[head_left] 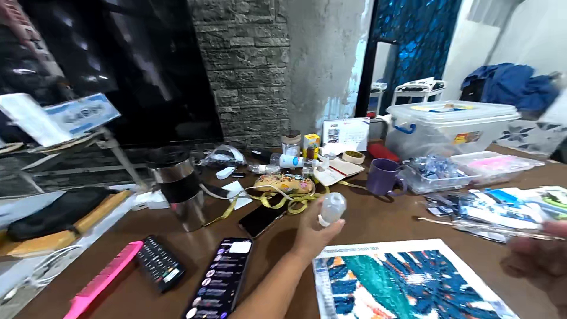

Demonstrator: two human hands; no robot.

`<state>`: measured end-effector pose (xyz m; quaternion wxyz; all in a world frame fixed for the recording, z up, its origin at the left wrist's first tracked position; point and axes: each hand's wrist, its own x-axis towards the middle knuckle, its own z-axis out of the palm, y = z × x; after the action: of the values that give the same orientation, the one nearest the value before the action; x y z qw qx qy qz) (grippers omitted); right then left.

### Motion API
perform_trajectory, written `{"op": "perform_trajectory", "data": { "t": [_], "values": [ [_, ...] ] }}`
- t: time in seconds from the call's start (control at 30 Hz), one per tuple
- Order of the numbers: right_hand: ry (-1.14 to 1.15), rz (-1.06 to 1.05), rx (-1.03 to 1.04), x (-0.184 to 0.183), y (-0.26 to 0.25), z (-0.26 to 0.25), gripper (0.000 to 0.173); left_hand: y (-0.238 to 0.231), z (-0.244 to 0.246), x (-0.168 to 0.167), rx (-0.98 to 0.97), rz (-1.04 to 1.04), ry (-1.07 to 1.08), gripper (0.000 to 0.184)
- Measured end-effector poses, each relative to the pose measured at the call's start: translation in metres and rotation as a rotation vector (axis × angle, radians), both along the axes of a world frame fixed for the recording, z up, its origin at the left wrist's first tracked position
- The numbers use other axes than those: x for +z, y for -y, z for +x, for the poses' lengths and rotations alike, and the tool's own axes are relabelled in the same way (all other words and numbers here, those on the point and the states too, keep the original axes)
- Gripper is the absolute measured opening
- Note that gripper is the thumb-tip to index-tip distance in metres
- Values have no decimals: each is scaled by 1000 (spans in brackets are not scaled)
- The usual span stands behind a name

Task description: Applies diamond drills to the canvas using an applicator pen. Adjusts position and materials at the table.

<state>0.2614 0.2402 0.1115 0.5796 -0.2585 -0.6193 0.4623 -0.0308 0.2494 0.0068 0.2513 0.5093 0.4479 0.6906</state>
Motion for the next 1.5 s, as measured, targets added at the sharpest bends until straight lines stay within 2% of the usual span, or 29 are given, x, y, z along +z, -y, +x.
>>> {"op": "perform_trajectory", "data": {
  "t": [0.1, 0.23, 0.37, 0.53, 0.73, 0.9, 1.2, 1.5],
  "values": [
    [57, 35, -97, 1, 1, -4, 25, -10, -10, -10, -35, 40, -73, 56],
    [81, 209, -207, -3, 0, -12, 23, -2, -13, -11, -9, 12, -170, 61],
    [162, 255, -200, -1, 4, -19, 22, 17, -10, -10, -46, 75, -173, 63],
    [211, 320, -167, 7, 5, -33, 16, 34, 4, -9, -50, 22, -99, 55],
    [180, 411, -157, 7, -4, -44, 14, 27, 5, -13, -6, 107, -507, 46],
    [130, 396, -101, 3, 0, -46, 14, 24, 7, -13, -3, 123, -619, 44],
    [304, 494, -120, -6, 4, -57, 29, 24, 10, -14, -4, 148, -646, 39],
    [371, 497, -97, -13, 3, -66, 29, 25, 12, -13, 18, 171, -689, 39]
  ]
}}
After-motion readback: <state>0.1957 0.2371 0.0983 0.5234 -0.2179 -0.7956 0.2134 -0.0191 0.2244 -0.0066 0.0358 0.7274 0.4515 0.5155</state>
